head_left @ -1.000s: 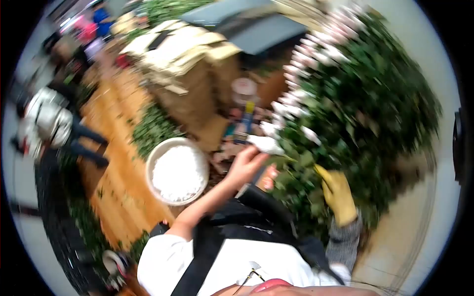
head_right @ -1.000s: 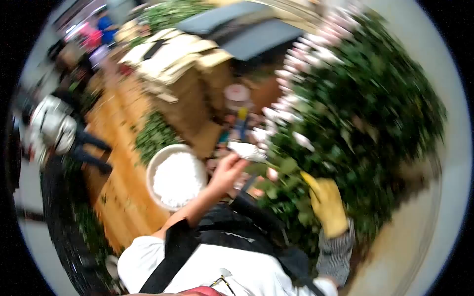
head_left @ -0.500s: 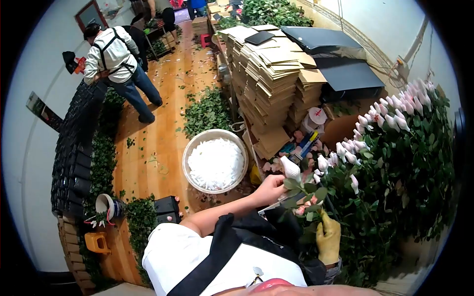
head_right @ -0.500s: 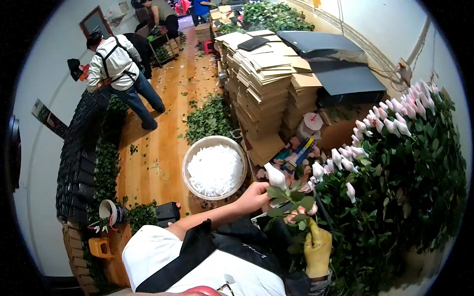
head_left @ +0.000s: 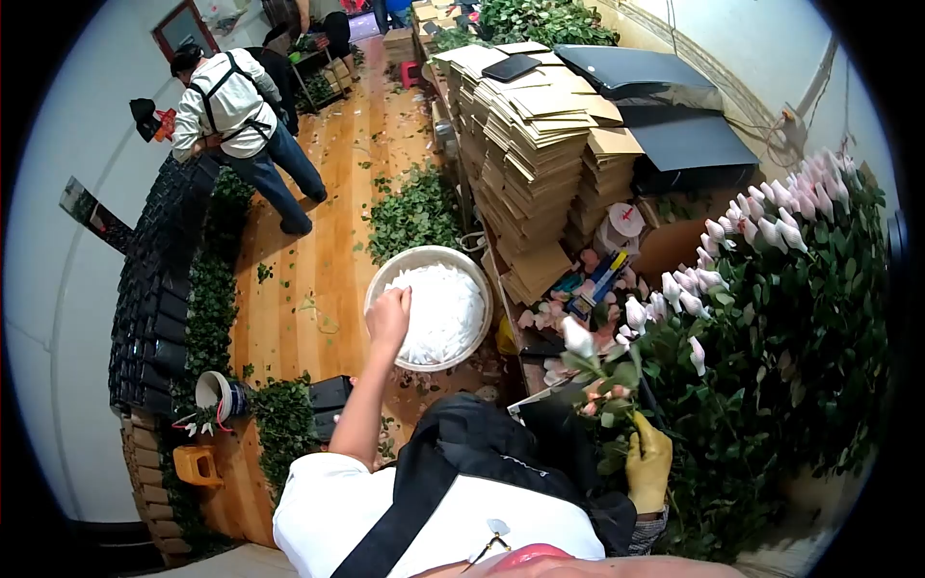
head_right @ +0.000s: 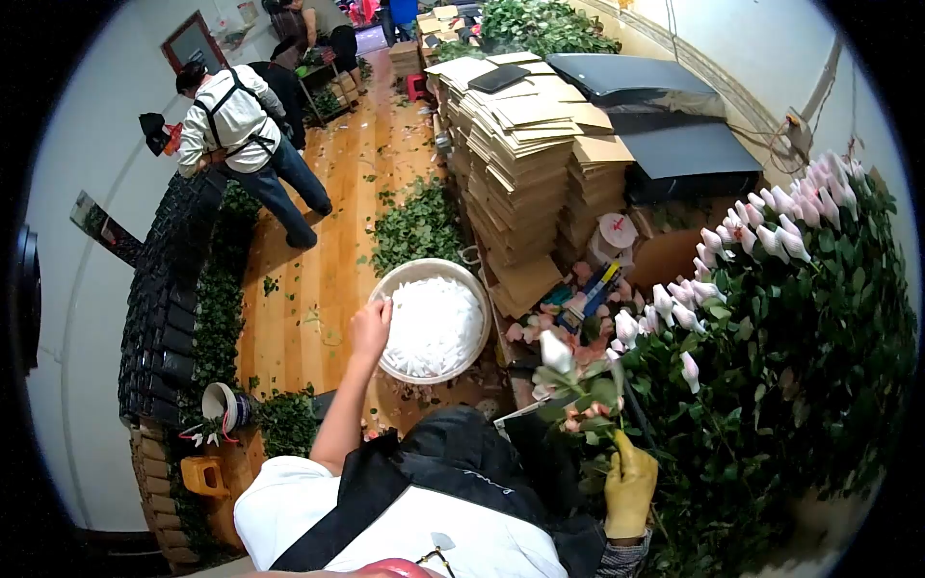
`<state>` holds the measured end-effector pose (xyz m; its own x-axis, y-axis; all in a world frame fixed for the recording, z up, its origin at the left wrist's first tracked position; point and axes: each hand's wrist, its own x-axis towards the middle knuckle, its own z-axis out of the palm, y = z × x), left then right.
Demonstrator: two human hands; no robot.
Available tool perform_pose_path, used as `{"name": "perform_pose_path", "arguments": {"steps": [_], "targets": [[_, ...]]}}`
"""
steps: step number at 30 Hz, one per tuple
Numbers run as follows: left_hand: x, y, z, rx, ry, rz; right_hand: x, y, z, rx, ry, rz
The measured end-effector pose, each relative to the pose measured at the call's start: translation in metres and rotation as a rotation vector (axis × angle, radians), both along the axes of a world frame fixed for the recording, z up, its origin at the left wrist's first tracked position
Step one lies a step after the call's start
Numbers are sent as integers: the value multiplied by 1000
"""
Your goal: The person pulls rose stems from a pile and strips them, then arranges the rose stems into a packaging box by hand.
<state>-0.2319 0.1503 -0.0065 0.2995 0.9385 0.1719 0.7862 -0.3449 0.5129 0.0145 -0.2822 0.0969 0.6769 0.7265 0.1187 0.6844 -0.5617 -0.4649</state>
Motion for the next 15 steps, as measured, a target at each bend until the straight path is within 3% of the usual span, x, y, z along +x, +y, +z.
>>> {"name": "perform_pose_path", "arguments": {"steps": [1, 2, 3, 4, 5, 7, 10, 15], "targets": [[-4, 6, 2, -96, 254, -17, 0, -5, 1, -10, 1, -57], [6, 4, 1, -224, 225, -83, 3, -8, -2, -19, 26, -61], [25, -3, -2, -543, -4, -144, 0, -5, -1, -17, 30, -71], [44, -21, -23, -616, -373, -356, -4, 2, 5, 16, 68, -32], [67, -44, -17, -900, -694, -585, -8, 8, 11, 49, 105, 8], [103, -96, 27, -1390, -1103, -723, -14, 18, 14, 90, 126, 99], [116, -113, 44, -1378, -852, -807, -21, 13, 14, 34, 47, 100], [119, -110, 22, -1539, -912, -843, -30, 1, 14, 28, 49, 45]]}}
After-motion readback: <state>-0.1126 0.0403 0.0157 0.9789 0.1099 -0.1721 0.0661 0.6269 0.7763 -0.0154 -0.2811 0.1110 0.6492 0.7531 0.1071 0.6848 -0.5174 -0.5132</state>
